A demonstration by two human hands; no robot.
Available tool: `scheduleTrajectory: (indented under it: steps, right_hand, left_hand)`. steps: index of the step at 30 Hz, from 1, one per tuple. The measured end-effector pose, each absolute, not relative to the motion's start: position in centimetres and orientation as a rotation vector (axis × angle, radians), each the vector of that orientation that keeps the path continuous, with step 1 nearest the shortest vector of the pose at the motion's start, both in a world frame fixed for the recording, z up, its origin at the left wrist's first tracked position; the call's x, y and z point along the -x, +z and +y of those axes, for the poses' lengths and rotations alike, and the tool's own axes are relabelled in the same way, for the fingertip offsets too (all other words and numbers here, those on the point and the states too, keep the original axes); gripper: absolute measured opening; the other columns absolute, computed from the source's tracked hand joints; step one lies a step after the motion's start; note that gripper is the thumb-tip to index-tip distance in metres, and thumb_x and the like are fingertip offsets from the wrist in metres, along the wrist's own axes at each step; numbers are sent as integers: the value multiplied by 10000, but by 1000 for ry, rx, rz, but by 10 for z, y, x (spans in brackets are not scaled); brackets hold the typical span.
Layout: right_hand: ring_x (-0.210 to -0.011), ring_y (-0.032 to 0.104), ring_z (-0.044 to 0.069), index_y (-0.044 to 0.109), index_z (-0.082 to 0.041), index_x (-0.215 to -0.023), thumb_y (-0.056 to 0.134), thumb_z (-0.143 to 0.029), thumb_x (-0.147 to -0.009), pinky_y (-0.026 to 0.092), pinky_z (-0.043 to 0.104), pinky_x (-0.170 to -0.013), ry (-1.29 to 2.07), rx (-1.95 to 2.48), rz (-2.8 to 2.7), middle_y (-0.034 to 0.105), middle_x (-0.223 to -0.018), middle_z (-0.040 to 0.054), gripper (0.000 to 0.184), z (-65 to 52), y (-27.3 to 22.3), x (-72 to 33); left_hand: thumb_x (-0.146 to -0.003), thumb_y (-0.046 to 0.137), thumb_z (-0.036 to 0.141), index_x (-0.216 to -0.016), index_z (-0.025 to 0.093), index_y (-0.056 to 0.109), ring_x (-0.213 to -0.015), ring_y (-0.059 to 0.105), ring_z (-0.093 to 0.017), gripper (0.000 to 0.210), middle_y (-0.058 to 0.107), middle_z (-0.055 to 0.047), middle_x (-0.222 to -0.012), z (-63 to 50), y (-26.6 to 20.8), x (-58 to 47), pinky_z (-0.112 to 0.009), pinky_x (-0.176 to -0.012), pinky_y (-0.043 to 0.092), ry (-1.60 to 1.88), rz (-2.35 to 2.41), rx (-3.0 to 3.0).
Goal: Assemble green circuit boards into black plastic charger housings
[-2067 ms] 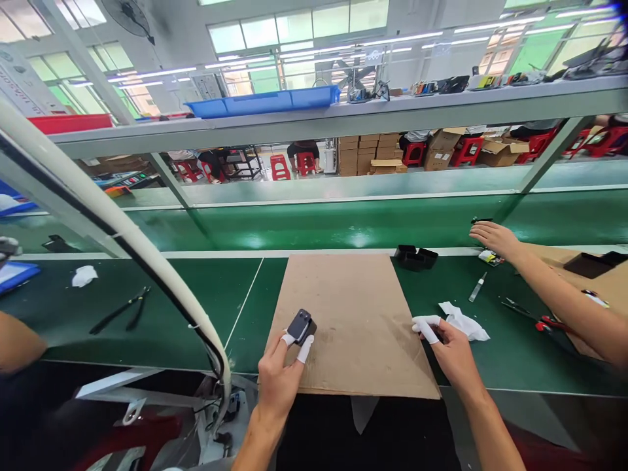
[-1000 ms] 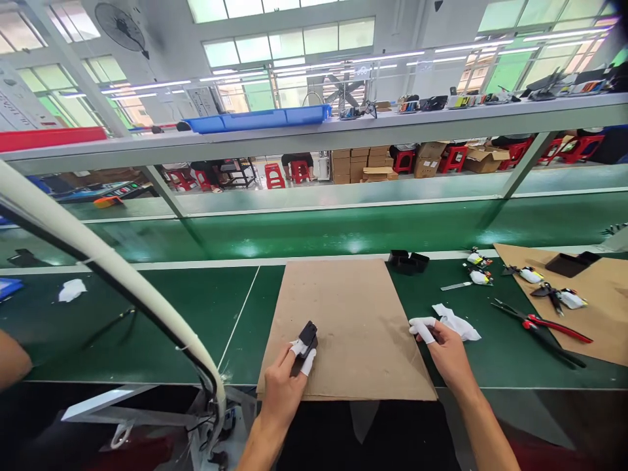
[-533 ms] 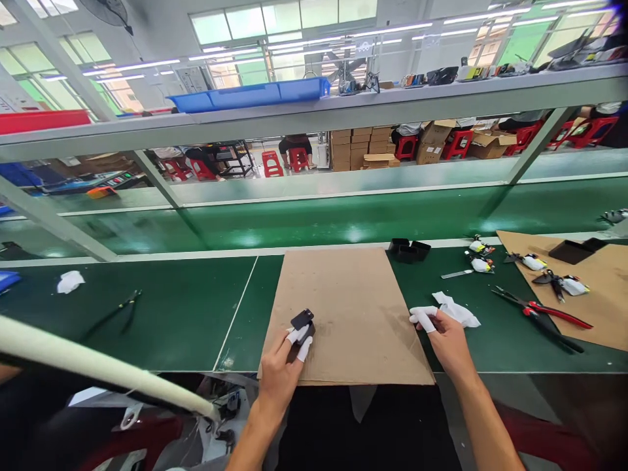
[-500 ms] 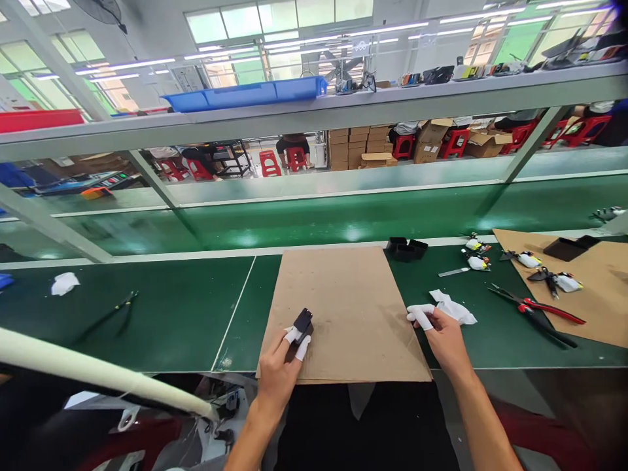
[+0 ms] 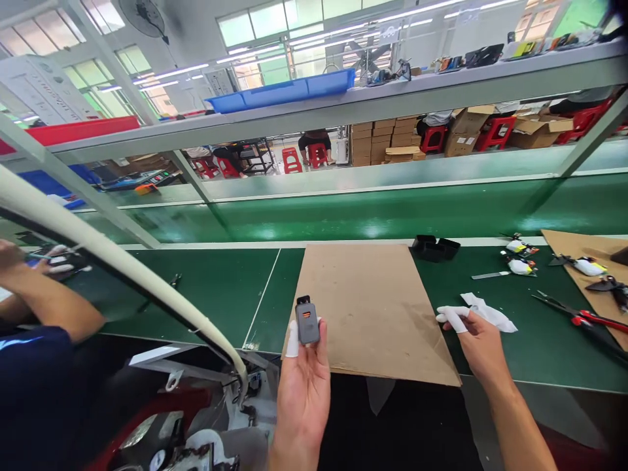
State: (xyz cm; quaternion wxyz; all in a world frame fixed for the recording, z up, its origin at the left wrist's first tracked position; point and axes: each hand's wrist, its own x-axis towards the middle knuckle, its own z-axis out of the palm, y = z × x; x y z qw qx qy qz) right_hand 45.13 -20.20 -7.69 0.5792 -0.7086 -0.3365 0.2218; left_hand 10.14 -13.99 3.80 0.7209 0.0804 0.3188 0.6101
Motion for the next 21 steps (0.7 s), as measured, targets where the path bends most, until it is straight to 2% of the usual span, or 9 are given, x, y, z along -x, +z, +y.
scheduleTrajectory:
  steps: [3, 7, 12, 15, 18, 21]
  right_hand:
    - [-892, 761, 296, 825, -247, -961, 774, -516, -828, 571, 409, -870, 504, 1677, -761, 831, -887, 67, 304, -203, -78, -451]
    - [-881, 762, 286, 815, -242, -928, 775, -546, -838, 577, 404, -873, 500, 1673, -764, 833, -899, 74, 319, -204, -73, -449]
    - [-867, 760, 288, 801, -245, -879, 763, -559, -840, 583, 409, -857, 480, 1692, -766, 838, -914, 86, 318, -205, -68, -446]
    - [-885, 764, 299, 804, -248, -880, 771, -566, -829, 581, 422, -876, 486, 1698, -757, 840, -919, 85, 324, -204, -68, -446]
    - [-857, 753, 299, 819, -247, -920, 787, -567, -816, 588, 424, -849, 487, 1679, -755, 831, -878, 80, 337, -203, -67, -445]
    - [-821, 738, 287, 818, -248, -912, 794, -563, -805, 593, 417, -818, 488, 1657, -761, 821, -854, 75, 333, -201, -66, -445]
  left_hand:
    - [-1148, 351, 169, -1362, 221, 748, -1326, 741, -210, 455, 823, -69, -1325, -151, 57, -104, -373, -1131, 636, 1275, 705, -22]
    - [-1155, 340, 188, -1308, 205, 773, -1318, 745, -210, 460, 828, -75, -1311, -153, 61, -104, -356, -1128, 636, 1247, 731, 35]
    - [-1119, 420, 172, -1418, 236, 702, -1370, 713, -226, 416, 809, -80, -1351, -150, 51, -102, -379, -1145, 629, 1198, 684, -111]
    - [-1097, 510, 198, -1352, 210, 711, -1345, 733, -236, 325, 791, -105, -1376, -145, 43, -102, -383, -1124, 647, 1226, 748, -188]
    - [-1061, 646, 310, -1316, 205, 682, -1273, 768, -264, 278, 785, -126, -1354, -128, 26, -97, -420, -1070, 675, 1379, 937, -703]
    - [-1056, 658, 433, -1333, 213, 638, -1160, 784, -246, 354, 765, -127, -1291, -103, -2, -84, -388, -978, 683, 1469, 1251, -1563]
